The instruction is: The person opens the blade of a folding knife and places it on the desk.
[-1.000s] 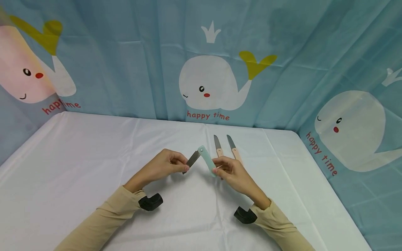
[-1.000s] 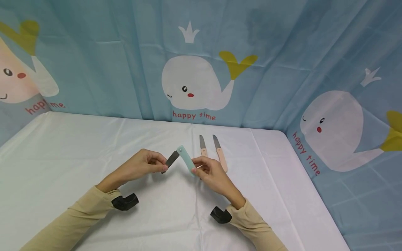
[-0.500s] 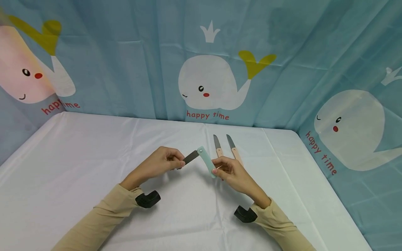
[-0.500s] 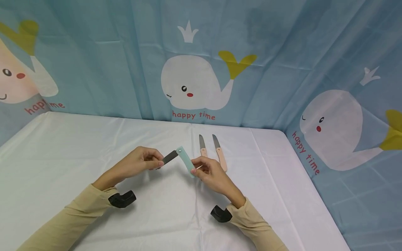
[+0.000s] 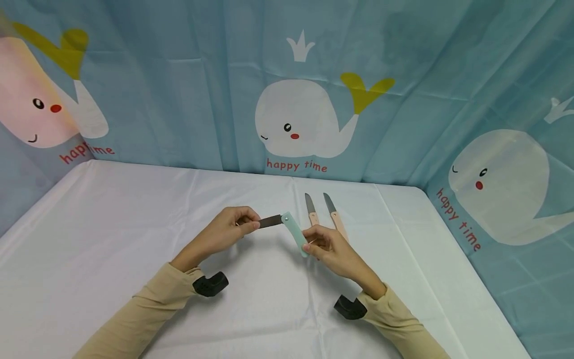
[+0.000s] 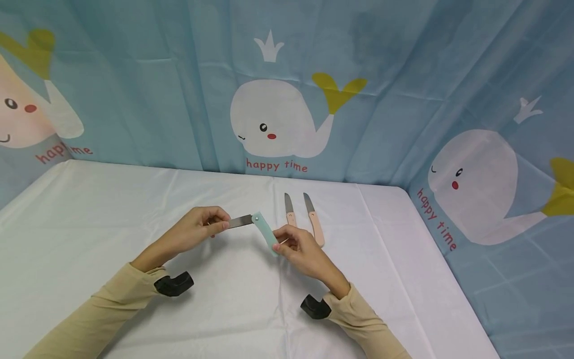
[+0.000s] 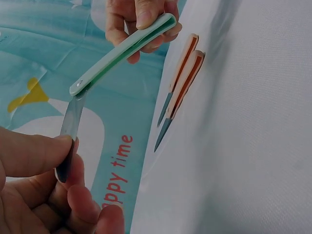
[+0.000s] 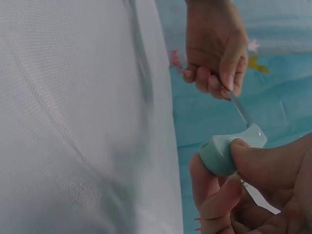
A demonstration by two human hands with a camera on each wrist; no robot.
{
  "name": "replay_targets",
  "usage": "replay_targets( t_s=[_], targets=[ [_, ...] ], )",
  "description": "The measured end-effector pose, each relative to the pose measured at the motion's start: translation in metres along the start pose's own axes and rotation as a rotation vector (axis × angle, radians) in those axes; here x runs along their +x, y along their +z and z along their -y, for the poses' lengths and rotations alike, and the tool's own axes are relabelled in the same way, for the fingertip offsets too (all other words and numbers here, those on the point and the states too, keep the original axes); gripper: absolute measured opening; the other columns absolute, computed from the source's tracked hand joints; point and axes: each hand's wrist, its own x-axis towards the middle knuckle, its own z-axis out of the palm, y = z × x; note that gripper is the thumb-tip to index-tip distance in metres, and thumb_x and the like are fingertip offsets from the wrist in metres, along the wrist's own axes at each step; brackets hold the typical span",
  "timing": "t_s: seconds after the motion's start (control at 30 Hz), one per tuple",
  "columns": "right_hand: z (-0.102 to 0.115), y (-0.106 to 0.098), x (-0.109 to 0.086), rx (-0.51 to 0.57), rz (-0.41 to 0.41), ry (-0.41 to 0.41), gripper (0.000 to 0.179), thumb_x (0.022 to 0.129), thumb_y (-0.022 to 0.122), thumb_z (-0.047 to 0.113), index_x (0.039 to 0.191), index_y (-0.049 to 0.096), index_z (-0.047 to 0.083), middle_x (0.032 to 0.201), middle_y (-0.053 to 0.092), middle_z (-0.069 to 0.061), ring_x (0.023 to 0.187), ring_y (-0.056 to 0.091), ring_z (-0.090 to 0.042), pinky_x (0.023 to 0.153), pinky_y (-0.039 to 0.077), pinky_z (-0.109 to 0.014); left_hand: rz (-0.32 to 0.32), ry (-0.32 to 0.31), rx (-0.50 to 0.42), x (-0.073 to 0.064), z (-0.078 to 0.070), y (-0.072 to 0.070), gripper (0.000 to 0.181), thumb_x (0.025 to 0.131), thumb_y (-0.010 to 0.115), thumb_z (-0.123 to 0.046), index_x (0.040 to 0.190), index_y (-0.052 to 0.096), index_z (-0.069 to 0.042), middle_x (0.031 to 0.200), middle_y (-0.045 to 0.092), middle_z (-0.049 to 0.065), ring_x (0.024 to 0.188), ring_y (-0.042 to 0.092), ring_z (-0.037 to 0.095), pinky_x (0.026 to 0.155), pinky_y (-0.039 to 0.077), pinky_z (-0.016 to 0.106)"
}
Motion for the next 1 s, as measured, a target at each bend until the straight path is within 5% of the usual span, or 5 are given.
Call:
replay_targets(
  t_s=[0.63, 1.0],
  targets=[
    [-0.0022, -0.0034, -0.0009, -0.028, 0.112, 0.011, 0.021, 0.095, 0.064, 0.008, 0.115, 0.066, 0.001, 0.100, 0.070, -0.012, 0.086, 0.064, -0.014, 0.074, 0.052, -0.023, -0.065, 0.036, 0.004, 0.0016, 0.0039, -0.0014, 0.011, 0.097, 0.061, -0.015, 0.099, 0.068, -0.006, 0.089, 0.064, 0.016, 0.075, 0.052, 0.018, 0.064, 0.041, 0.027],
    [-0.0029, -0.0065, -0.0035, -0.041, 0.194, -0.008, 0.019, 0.095, 0.064, 0.009, 0.111, 0.066, 0.001, 0.096, 0.070, -0.013, 0.081, 0.062, -0.015, 0.068, 0.050, -0.022, -0.024, 0.055, -0.008, -0.0003, 0.0047, -0.0040, 0.013, 0.099, 0.060, -0.017, 0.101, 0.067, -0.007, 0.086, 0.061, 0.013, 0.073, 0.049, 0.017, 0.063, 0.040, 0.027]
  ],
)
